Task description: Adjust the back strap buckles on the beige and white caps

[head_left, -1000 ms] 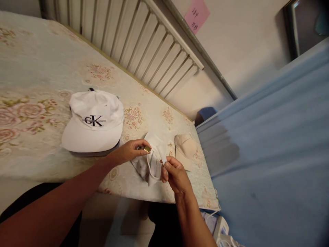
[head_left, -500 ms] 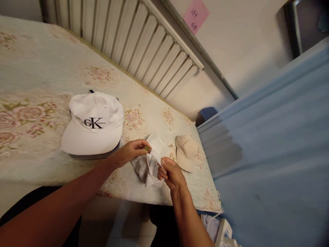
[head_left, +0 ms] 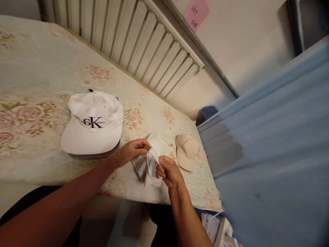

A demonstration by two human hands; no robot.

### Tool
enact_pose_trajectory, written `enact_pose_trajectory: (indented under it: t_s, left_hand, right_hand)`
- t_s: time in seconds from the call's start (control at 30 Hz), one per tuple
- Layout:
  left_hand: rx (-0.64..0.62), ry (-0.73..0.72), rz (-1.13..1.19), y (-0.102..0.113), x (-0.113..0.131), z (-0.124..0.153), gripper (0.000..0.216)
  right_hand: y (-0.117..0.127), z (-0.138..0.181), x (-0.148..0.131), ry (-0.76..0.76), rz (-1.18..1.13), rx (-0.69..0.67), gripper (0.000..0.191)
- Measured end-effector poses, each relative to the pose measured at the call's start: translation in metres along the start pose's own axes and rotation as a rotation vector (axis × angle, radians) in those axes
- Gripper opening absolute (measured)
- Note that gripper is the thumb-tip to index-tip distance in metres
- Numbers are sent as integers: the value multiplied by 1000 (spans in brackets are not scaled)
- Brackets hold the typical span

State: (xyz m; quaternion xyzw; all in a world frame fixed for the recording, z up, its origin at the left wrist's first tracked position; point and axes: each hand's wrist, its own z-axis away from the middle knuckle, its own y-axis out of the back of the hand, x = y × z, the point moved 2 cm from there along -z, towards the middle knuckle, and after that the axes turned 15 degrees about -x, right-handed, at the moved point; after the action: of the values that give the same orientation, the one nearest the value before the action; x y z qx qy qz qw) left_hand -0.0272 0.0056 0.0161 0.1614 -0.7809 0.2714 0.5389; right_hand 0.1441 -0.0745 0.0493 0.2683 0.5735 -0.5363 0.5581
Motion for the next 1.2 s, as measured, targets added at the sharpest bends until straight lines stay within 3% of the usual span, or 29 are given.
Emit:
enact_pose_trajectory:
  t_s: [0.27,0.53,0.8,1.2]
  left_hand:
    - [-5,4,8,-1,-2,-1,25]
    - [-32,9,8,-3,2,-1,28]
    - [-48,-9,-29,-3,2,-3,26]
    - [-32,-24,-36,-7,9,-2,26]
  right_hand:
    - [-3,-2,1,-7,10,25,27]
    - [-7,-4,-3,-10,267,56,26]
    - [-14,-10,-14,25,231,76,24]
    - [-20,-21,-13,-49,178,18,23]
